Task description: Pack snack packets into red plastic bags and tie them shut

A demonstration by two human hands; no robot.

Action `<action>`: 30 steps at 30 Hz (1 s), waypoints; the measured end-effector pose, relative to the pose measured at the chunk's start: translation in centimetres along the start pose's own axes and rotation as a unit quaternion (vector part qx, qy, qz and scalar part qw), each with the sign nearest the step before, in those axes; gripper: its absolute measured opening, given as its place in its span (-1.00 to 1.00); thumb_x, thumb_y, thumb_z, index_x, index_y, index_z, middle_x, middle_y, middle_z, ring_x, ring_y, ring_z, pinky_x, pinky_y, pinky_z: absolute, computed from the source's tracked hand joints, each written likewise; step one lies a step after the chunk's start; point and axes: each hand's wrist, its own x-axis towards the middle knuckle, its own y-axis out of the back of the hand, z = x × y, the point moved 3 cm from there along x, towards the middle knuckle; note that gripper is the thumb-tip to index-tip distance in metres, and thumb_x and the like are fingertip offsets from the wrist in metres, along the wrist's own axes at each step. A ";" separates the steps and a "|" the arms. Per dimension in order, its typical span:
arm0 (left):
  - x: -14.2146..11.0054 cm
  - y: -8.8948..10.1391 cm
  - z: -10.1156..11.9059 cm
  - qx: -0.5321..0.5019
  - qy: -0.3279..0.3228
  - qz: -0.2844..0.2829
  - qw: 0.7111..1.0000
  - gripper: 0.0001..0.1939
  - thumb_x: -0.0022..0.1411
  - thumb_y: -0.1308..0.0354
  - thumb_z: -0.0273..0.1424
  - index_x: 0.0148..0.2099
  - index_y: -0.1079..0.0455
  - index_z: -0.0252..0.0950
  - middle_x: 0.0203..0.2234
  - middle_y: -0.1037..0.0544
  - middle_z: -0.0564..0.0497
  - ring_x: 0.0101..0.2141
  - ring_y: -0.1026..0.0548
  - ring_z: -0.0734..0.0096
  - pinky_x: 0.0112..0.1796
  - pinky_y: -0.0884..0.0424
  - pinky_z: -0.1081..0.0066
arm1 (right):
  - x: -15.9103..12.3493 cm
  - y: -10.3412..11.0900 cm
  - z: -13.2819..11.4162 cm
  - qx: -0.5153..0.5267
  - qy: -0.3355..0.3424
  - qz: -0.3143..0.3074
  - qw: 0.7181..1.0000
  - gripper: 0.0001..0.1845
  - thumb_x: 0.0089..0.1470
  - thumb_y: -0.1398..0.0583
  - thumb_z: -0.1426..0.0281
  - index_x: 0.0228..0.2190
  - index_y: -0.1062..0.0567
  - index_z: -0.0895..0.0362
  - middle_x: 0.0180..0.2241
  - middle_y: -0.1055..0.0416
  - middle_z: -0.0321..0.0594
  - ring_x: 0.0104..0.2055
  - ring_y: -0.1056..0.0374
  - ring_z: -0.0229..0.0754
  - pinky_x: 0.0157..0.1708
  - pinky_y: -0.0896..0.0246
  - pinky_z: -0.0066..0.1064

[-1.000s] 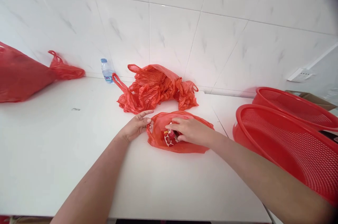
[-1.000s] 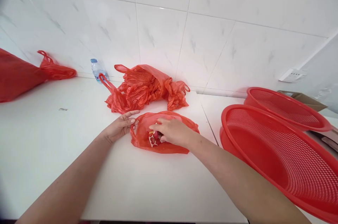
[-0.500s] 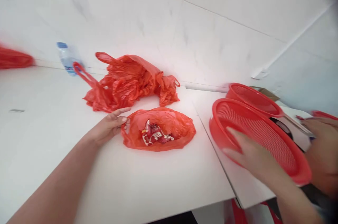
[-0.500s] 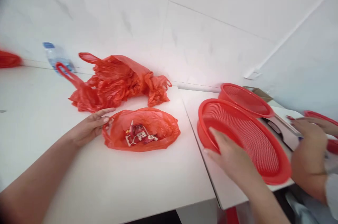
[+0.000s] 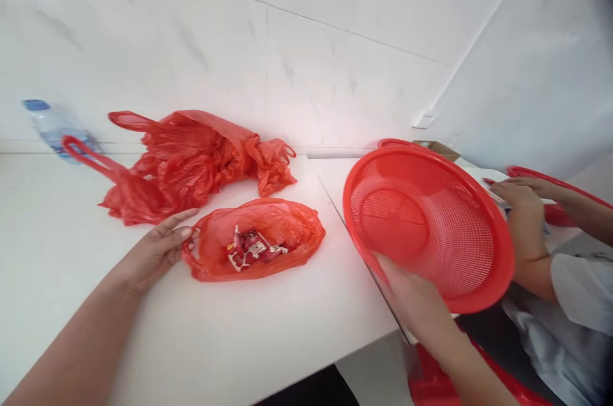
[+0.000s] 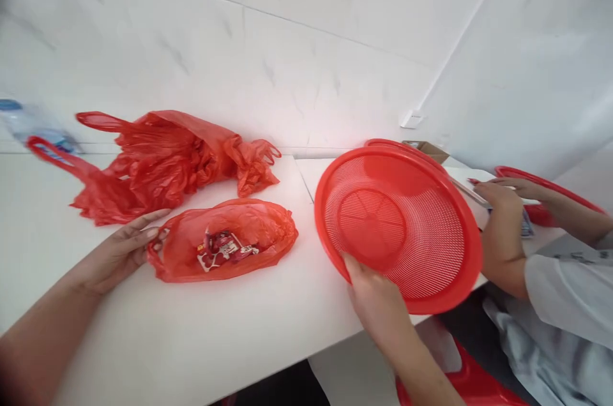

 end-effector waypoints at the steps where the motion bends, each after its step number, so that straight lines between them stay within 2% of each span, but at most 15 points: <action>1: -0.1 0.0 0.0 -0.009 -0.005 -0.013 1.000 -0.41 0.00 -0.33 -0.41 0.11 -0.32 -0.15 -0.42 -0.57 0.06 -0.45 -0.46 0.54 -0.37 -0.46 0.58 | 0.1 0.0 0.6 -0.003 -0.009 -0.001 1.000 -0.43 0.09 0.00 0.49 0.16 -0.23 0.08 -0.33 -0.53 -0.09 -0.37 -0.46 -0.02 -0.48 -0.22 -0.36; 5: -0.4 0.0 0.0 -0.039 -0.023 -0.044 0.998 -0.45 0.05 -0.29 -0.47 0.11 -0.30 -0.21 -0.42 -0.55 0.04 -0.47 -0.47 0.56 -0.37 -0.46 0.56 | 1.4 -0.4 3.6 -0.033 -0.041 -0.022 0.998 -0.50 0.15 0.05 0.35 0.12 -0.28 0.06 -0.48 -0.51 -0.12 -0.46 -0.45 0.06 -0.53 -0.23 -0.27; 6: -0.4 0.0 0.0 -0.045 -0.025 -0.047 0.998 -0.46 0.06 -0.28 -0.48 0.10 -0.30 -0.22 -0.43 -0.55 0.04 -0.48 -0.47 0.57 -0.37 -0.45 0.56 | 1.8 -0.3 4.3 -0.034 -0.042 -0.016 0.998 -0.51 0.15 0.05 0.31 0.11 -0.29 0.04 -0.46 -0.51 -0.12 -0.45 -0.45 0.08 -0.54 -0.24 -0.25; 8: -0.5 0.0 -0.1 -0.055 -0.030 -0.056 0.996 -0.48 0.07 -0.27 -0.48 0.10 -0.29 -0.24 -0.45 -0.53 0.04 -0.50 -0.46 0.58 -0.40 -0.44 0.57 | 2.7 0.3 4.7 -0.025 -0.018 0.042 0.999 -0.50 0.14 0.03 0.23 0.09 -0.31 0.05 -0.25 -0.51 -0.05 -0.29 -0.46 0.13 -0.47 -0.30 -0.17; 10: -0.4 0.0 -0.2 -0.062 -0.037 -0.066 0.995 -0.49 0.09 -0.25 -0.47 0.11 -0.28 -0.26 -0.47 -0.52 0.04 -0.52 -0.45 0.58 -0.42 -0.42 0.57 | 3.1 1.5 3.6 -0.002 0.026 0.157 0.987 -0.47 0.12 0.01 0.15 0.07 -0.33 0.11 0.00 -0.38 0.02 -0.05 -0.36 0.18 -0.23 -0.32 -0.05; 12: -0.2 0.0 -0.4 -0.068 -0.043 -0.062 0.995 -0.49 0.10 -0.25 -0.46 0.11 -0.27 -0.26 -0.47 -0.51 0.04 -0.51 -0.45 0.58 -0.41 -0.42 0.57 | 3.0 2.4 1.1 0.055 0.071 0.256 0.963 -0.49 0.12 -0.02 0.14 0.04 -0.34 0.12 0.08 -0.30 0.00 0.08 -0.26 0.14 0.00 -0.20 -0.03; 13: -0.2 0.1 -0.3 -0.070 -0.045 -0.057 0.995 -0.49 0.10 -0.24 -0.45 0.12 -0.26 -0.25 -0.46 -0.51 0.03 -0.49 -0.45 0.57 -0.39 -0.42 0.56 | 2.9 2.5 -0.4 0.094 0.092 0.277 0.952 -0.52 0.13 -0.03 0.15 0.02 -0.35 0.09 0.07 -0.31 -0.05 0.08 -0.26 0.08 0.05 -0.16 -0.06; 14: -0.3 0.1 -0.3 -0.069 -0.045 -0.057 0.995 -0.48 0.11 -0.24 -0.43 0.12 -0.25 -0.24 -0.43 -0.52 0.02 -0.46 -0.47 0.55 -0.35 -0.43 0.53 | 2.9 2.3 -2.0 0.136 0.116 0.273 0.945 -0.56 0.13 -0.05 0.16 0.01 -0.35 0.04 0.04 -0.34 -0.11 0.07 -0.28 0.02 0.07 -0.17 -0.12; 17: -1.2 -0.1 0.4 -0.013 -0.031 -0.083 0.996 -0.41 0.11 -0.24 -0.34 0.18 -0.17 -0.18 -0.21 -0.50 -0.07 -0.29 -0.50 0.38 -0.25 -0.45 0.36 | 3.6 0.7 -6.1 0.229 0.147 0.185 0.944 -0.49 0.12 -0.08 0.15 0.09 -0.23 -0.02 0.09 -0.29 -0.16 0.06 -0.30 -0.04 -0.01 -0.28 -0.20; 20: -3.2 -0.6 1.0 0.124 0.008 -0.084 0.989 -0.25 0.05 -0.27 -0.28 0.26 -0.05 -0.12 -0.05 -0.41 -0.17 -0.16 -0.49 0.20 -0.24 -0.45 0.24 | 5.6 -1.5 -7.6 0.312 0.076 0.113 0.940 -0.26 0.09 -0.08 0.09 0.23 0.03 0.02 0.22 -0.07 -0.04 0.04 -0.32 0.02 -0.11 -0.34 -0.16; 22: -4.4 -1.2 1.0 0.195 0.030 -0.063 0.978 -0.24 0.05 -0.26 -0.26 0.26 -0.04 -0.11 -0.05 -0.41 -0.17 -0.17 -0.49 0.19 -0.27 -0.45 0.26 | 7.2 -2.8 -7.7 0.379 0.020 0.078 0.922 -0.17 0.07 -0.09 0.08 0.24 0.12 0.04 0.24 -0.01 0.04 -0.03 -0.36 0.02 -0.17 -0.37 -0.16; 24: -5.0 -2.1 0.7 0.228 0.031 -0.037 0.972 -0.31 0.06 -0.24 -0.24 0.22 -0.12 -0.13 -0.12 -0.46 -0.14 -0.23 -0.50 0.23 -0.35 -0.43 0.35 | 8.6 -3.8 -8.1 0.461 -0.006 0.030 0.887 -0.17 0.05 -0.12 0.10 0.24 0.10 0.06 0.19 -0.11 0.06 -0.09 -0.40 0.00 -0.24 -0.39 -0.20; 26: -4.7 -3.1 0.4 0.241 0.023 -0.012 0.970 -0.41 0.03 -0.25 -0.28 0.12 -0.25 -0.19 -0.29 -0.51 -0.07 -0.35 -0.50 0.30 -0.46 -0.36 0.45 | 9.6 -4.5 -9.1 0.544 0.000 -0.049 0.838 -0.25 0.03 -0.12 0.17 0.19 -0.01 0.06 0.07 -0.29 0.03 -0.15 -0.43 -0.02 -0.35 -0.40 -0.23; 28: -3.9 -4.2 0.6 0.235 0.018 0.009 0.972 -0.59 -0.03 -0.27 -0.36 -0.07 -0.38 -0.28 -0.45 -0.48 0.01 -0.47 -0.46 0.39 -0.52 -0.31 0.48 | 10.6 -4.6 -10.3 0.609 0.020 -0.116 0.784 -0.39 0.01 -0.12 0.28 0.11 -0.15 0.08 -0.04 -0.39 -0.04 -0.18 -0.44 -0.05 -0.38 -0.39 -0.26; 30: -2.9 -5.3 2.0 0.198 -0.004 0.032 0.980 -0.75 -0.08 -0.27 -0.41 -0.26 -0.40 -0.31 -0.51 -0.44 0.05 -0.51 -0.42 0.45 -0.48 -0.34 0.46 | 11.6 -4.0 -11.2 0.650 0.023 -0.140 0.747 -0.49 -0.03 -0.11 0.36 0.01 -0.25 0.10 -0.11 -0.43 -0.10 -0.20 -0.44 -0.08 -0.38 -0.38 -0.28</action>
